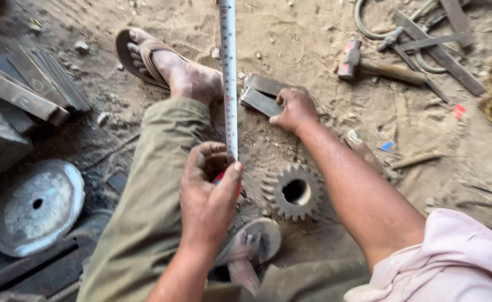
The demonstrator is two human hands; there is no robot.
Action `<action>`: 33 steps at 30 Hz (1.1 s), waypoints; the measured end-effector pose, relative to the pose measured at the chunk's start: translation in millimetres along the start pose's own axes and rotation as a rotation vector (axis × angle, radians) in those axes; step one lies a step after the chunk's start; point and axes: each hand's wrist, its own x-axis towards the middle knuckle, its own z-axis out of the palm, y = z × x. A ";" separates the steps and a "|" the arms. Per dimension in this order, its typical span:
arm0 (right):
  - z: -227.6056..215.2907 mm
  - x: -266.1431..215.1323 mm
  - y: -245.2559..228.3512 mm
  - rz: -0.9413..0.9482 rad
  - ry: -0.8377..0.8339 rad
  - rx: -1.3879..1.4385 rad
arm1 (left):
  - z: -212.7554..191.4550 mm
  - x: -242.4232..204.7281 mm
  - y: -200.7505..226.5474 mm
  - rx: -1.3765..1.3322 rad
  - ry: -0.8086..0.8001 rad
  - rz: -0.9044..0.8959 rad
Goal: The person sits on the ground and uses a tape measure to measure the dimensions of a metal gear and a rectangular metal block. They repeatedly measure the gear's diameter and the block's length, adjusting the tape measure for each reading.
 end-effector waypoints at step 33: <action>-43.0 -293.7 119.2 0.347 0.169 0.591 | 48.8 -67.1 -89.7 1.264 -0.606 0.459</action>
